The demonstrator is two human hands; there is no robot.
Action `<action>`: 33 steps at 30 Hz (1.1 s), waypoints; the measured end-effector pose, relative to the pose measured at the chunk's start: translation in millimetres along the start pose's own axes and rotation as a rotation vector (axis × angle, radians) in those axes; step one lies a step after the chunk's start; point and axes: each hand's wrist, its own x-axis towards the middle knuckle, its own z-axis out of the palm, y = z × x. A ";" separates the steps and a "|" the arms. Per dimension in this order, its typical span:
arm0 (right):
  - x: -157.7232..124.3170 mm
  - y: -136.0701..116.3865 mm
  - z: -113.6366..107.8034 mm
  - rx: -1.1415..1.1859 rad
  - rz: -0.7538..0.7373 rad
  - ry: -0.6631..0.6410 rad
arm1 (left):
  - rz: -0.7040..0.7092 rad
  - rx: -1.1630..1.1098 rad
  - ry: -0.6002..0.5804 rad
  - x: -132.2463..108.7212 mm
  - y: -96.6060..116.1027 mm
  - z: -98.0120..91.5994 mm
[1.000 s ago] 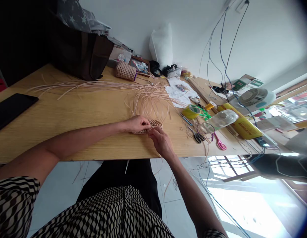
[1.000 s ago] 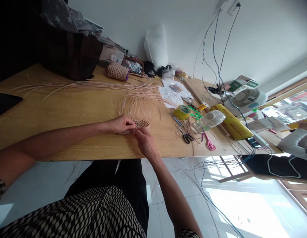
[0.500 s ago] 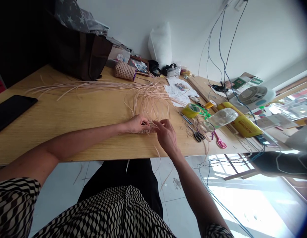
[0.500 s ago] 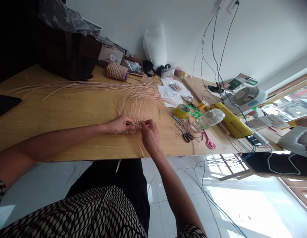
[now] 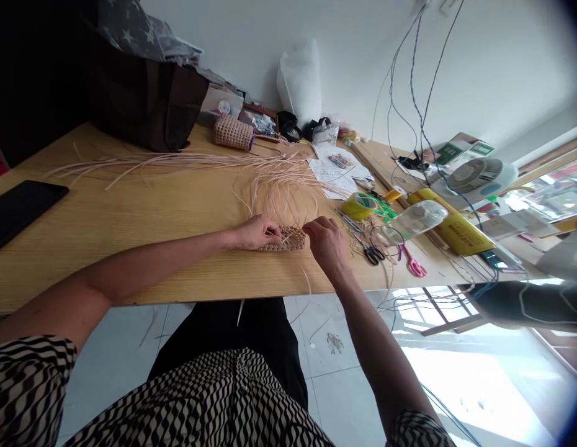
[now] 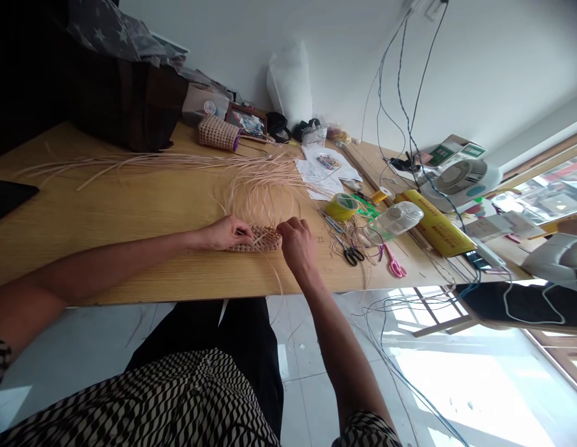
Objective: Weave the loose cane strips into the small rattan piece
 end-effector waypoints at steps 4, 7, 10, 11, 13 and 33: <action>-14.6 -27.2 -7.4 0.038 0.058 0.100 | -0.025 0.031 0.013 -0.4 0.2 0.6; -29.0 -45.4 -3.5 0.090 0.168 -0.010 | -0.031 0.036 0.025 0.5 -1.4 1.4; -35.8 -54.0 4.1 0.158 0.272 -0.087 | -0.013 0.012 0.030 1.4 -3.1 2.3; -35.8 -55.1 6.4 0.194 0.304 -0.092 | -0.004 0.000 0.031 1.6 -3.6 2.6; -33.8 -55.9 11.0 0.311 0.373 -0.100 | 0.009 -0.018 0.027 1.7 -4.4 2.8; -34.5 -61.9 48.9 0.785 0.578 0.132 | 0.028 0.098 -0.139 6.5 -13.0 -16.3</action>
